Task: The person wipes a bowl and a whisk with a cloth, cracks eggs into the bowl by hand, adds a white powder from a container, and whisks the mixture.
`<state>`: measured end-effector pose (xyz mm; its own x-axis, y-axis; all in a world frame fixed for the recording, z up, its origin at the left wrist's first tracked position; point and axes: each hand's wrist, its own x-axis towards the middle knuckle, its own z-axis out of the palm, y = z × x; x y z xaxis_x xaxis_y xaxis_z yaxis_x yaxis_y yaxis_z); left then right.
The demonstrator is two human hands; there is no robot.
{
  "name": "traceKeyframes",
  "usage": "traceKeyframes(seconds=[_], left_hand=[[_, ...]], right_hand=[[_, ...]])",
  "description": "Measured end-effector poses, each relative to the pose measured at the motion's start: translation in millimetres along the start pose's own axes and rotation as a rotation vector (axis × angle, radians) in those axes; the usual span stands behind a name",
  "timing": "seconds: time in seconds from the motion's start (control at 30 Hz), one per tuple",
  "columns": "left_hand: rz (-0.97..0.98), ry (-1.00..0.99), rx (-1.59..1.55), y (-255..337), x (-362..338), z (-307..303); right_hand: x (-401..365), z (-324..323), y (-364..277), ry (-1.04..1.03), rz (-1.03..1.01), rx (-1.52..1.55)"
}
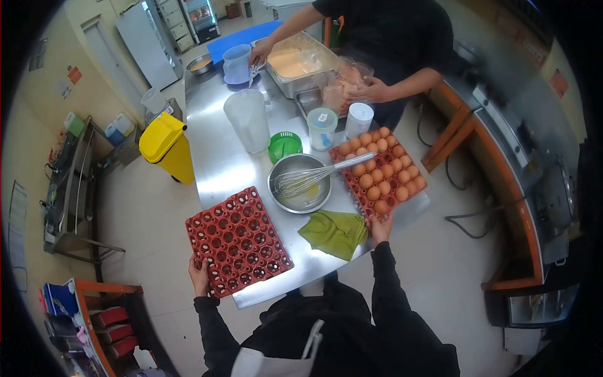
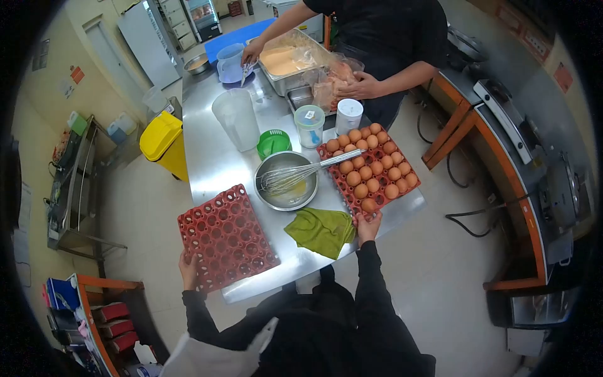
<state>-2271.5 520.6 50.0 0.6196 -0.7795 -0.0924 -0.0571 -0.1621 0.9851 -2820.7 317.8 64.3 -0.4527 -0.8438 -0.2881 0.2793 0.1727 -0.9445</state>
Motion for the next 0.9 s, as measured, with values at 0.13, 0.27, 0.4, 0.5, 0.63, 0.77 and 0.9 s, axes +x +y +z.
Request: traceKeyframes(seconds=[0.13,0.27,0.4,0.5,0.63,0.77,0.9], left_hand=[[-0.108,-0.013,-0.021,23.6,-8.1,2.6],[-0.021,-0.066,-0.054,16.0,-8.7,-3.1],[-0.078,-0.079,-0.055,18.8,-12.5,-3.3],[-0.058,-0.103,-0.050,17.8,-9.6,-8.9],[-0.072,-0.123,-0.015,14.4,-2.4,-15.7],[-0.163,-0.174,0.002,28.1,3.4,-24.9],[-0.117,0.010,0.177,26.3,9.0,-23.4]], right_hand=[[-21.9,-13.1,1.1,0.015,-0.016,0.059],[-68.3,-27.5,4.6,0.014,-0.015,0.025],[-117.4,-27.3,16.5,0.042,0.000,-0.003],[-151.1,-16.5,19.5,0.043,0.011,-0.025],[-182.8,6.8,36.3,0.000,0.015,-0.057],[-203.2,29.3,44.0,0.003,0.008,-0.025],[-201.9,30.1,45.0,-0.066,0.015,-0.051]])
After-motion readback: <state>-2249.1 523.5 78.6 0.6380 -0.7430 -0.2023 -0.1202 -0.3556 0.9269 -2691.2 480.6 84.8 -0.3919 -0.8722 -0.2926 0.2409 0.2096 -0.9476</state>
